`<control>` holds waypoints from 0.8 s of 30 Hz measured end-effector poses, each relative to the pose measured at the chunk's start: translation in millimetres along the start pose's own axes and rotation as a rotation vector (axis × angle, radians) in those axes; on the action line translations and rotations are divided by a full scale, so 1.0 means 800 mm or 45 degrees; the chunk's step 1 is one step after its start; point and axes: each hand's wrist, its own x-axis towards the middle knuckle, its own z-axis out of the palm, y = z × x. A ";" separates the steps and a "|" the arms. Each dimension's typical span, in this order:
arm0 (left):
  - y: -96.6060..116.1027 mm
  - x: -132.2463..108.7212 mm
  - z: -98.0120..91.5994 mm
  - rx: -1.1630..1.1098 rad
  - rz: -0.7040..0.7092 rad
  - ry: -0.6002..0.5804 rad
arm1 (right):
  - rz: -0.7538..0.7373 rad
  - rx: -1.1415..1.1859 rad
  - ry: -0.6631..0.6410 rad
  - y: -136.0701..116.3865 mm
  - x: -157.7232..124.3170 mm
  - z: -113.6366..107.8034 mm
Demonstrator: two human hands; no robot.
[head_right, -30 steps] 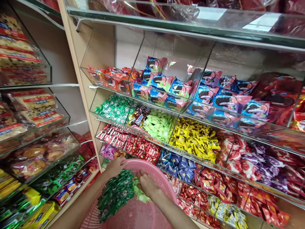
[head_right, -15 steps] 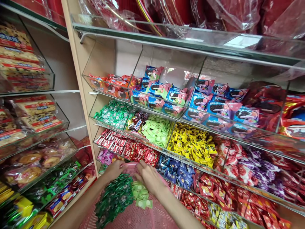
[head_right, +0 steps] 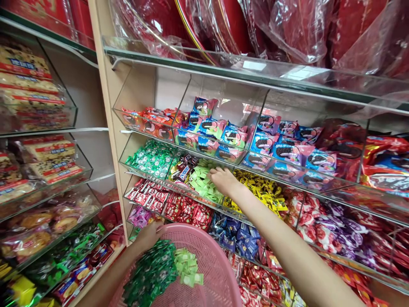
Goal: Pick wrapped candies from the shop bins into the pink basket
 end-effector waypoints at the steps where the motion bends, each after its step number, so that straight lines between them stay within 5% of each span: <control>1: -0.002 0.000 0.000 -0.005 -0.002 0.004 | -0.012 0.006 -0.041 -0.001 0.003 0.000; 24: -0.010 0.001 0.003 -0.048 -0.031 0.022 | -0.030 0.192 -0.131 0.014 0.023 0.002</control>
